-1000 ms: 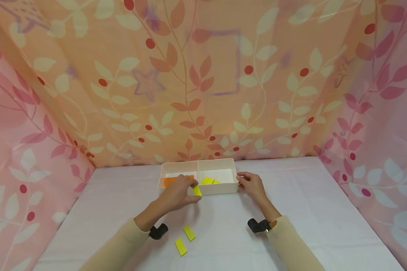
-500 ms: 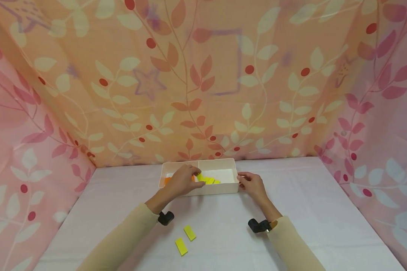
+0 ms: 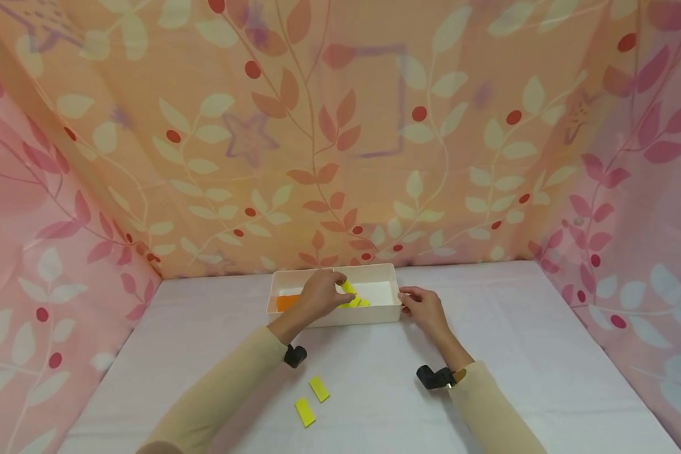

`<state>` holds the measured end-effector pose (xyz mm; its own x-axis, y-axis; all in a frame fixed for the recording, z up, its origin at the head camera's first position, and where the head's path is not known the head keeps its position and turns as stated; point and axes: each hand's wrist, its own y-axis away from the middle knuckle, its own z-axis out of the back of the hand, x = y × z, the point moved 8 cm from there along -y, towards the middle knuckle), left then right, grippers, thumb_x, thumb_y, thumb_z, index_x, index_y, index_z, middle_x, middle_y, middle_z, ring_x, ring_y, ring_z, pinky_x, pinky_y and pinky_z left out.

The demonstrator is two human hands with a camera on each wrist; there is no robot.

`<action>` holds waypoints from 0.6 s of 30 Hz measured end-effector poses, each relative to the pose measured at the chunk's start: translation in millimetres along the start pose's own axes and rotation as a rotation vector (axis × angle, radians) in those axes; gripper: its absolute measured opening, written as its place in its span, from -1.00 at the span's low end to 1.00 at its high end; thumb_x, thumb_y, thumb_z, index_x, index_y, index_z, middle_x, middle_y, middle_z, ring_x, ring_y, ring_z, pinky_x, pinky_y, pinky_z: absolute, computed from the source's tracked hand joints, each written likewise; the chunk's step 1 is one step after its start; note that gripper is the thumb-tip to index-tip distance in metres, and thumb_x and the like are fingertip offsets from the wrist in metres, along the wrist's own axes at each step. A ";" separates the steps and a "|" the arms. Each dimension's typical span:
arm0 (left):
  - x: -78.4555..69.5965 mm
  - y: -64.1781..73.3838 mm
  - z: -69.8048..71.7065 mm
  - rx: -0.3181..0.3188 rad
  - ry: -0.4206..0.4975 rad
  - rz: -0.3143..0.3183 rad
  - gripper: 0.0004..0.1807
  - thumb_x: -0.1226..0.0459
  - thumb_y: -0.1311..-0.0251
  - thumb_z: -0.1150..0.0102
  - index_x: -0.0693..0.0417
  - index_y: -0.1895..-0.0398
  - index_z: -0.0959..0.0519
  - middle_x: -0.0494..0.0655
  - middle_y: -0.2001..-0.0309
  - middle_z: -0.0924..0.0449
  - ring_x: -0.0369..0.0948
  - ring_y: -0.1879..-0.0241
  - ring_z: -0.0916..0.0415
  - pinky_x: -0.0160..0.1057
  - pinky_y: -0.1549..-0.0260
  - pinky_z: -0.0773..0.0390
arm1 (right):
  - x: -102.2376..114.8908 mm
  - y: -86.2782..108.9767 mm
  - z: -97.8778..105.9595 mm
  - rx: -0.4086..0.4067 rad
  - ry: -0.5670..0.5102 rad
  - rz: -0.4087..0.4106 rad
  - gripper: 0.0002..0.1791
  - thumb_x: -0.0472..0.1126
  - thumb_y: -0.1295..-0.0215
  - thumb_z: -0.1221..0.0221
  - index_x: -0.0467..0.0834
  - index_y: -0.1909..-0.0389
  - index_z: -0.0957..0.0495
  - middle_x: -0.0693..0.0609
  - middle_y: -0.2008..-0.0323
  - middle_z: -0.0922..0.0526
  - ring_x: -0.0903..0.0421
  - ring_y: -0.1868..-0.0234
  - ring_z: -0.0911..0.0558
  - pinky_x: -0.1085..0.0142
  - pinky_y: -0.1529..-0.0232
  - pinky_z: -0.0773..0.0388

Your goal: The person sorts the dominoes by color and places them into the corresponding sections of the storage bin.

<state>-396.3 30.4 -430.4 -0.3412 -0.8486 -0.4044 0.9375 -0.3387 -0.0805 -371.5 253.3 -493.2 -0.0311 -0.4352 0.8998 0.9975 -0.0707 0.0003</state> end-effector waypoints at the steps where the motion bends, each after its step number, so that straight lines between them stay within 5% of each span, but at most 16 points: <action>1: 0.9 -2.4 -1.4 -0.005 -0.004 0.014 -0.51 0.00 -0.07 -0.39 0.08 -0.01 -0.68 -0.08 0.15 -0.70 -0.16 0.13 -0.45 -0.25 0.09 -0.50 | 0.0 -0.1 0.0 -0.001 0.000 0.001 -0.55 -0.14 -0.42 -0.11 -0.39 -0.15 -0.50 -0.36 0.08 -0.65 0.12 0.35 -0.65 0.39 0.31 -0.64; 12: 0.8 -26.5 -19.0 0.006 -0.152 0.059 -0.59 -0.06 -0.11 -0.32 0.07 0.20 -0.71 -0.16 0.44 -0.60 -0.20 0.31 -0.40 -0.25 0.17 -0.47 | 0.6 -0.8 0.0 0.003 -0.003 0.002 -0.56 -0.16 -0.40 -0.13 -0.40 -0.14 -0.51 -0.38 0.10 -0.66 0.19 0.41 -0.62 0.39 0.34 -0.64; 18: -3.0 -36.9 -28.1 0.026 -0.200 0.071 -0.62 -0.05 -0.12 -0.32 0.03 0.63 -0.61 -0.15 0.60 -0.43 -0.18 0.27 -0.36 -0.19 0.02 -0.42 | 0.9 -2.1 1.1 0.009 0.000 0.008 -0.56 -0.15 -0.39 -0.14 -0.40 -0.13 -0.51 -0.36 0.13 -0.66 0.15 0.39 -0.64 0.42 0.35 -0.63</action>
<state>-428.0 56.9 -451.8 -0.2834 -0.9336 -0.2194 0.9585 -0.2830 -0.0339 -373.6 254.1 -491.8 -0.0229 -0.4356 0.8999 0.9983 -0.0586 -0.0030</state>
